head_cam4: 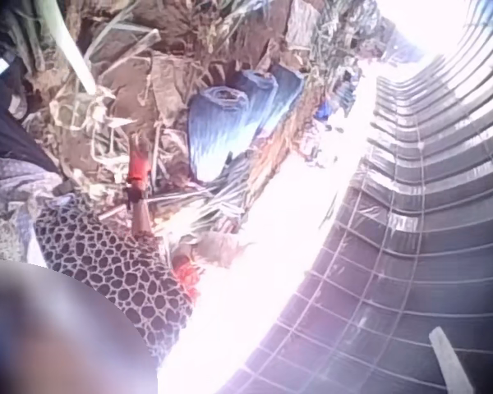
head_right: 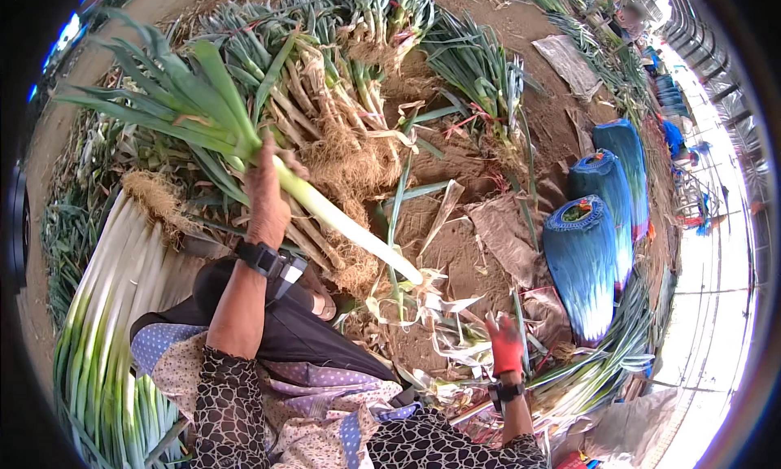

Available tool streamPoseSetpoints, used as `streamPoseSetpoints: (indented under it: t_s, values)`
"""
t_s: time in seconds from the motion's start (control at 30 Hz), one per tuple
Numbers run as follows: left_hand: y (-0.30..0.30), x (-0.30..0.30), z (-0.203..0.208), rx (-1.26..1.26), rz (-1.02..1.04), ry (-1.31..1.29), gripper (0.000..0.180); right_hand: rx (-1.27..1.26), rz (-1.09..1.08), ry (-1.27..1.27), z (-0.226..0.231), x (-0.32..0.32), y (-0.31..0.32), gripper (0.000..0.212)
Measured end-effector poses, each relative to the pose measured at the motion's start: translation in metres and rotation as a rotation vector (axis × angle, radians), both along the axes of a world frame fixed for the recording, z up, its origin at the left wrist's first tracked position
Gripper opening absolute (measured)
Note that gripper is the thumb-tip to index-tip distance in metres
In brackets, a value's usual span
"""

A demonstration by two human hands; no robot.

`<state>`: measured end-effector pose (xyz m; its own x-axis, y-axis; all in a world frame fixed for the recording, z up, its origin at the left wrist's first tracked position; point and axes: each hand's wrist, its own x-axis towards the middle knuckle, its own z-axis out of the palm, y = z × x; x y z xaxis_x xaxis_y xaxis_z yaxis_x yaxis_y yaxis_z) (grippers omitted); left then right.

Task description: The person is picking up leeks from a pile, removing dry outer leaves, and stacking them into a metal frame for bundling.

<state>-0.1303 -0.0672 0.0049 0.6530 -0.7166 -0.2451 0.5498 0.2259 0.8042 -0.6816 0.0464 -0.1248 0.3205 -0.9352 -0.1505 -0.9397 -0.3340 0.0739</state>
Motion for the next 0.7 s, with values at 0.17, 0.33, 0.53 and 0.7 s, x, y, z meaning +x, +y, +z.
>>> streamPoseSetpoints:
  t_s: [0.17,0.33,0.53,0.7]
  values:
    - [0.006,-0.037,-0.002,0.331,-0.419,-0.392,0.057,-0.121,-0.058,-0.856,0.100,0.210,-0.092,0.053]
    - [0.021,-0.045,-0.011,0.124,-1.050,-0.520,0.075,0.029,0.212,-1.063,0.128,0.311,-0.105,0.056]
    - [0.022,-0.065,-0.034,-0.138,-1.254,-0.813,0.064,0.614,-0.372,-1.490,0.103,0.290,-0.087,0.044]
    - [0.005,-0.026,-0.022,0.109,-0.888,-0.640,0.051,0.426,-0.635,-1.399,0.112,0.190,-0.067,0.034]
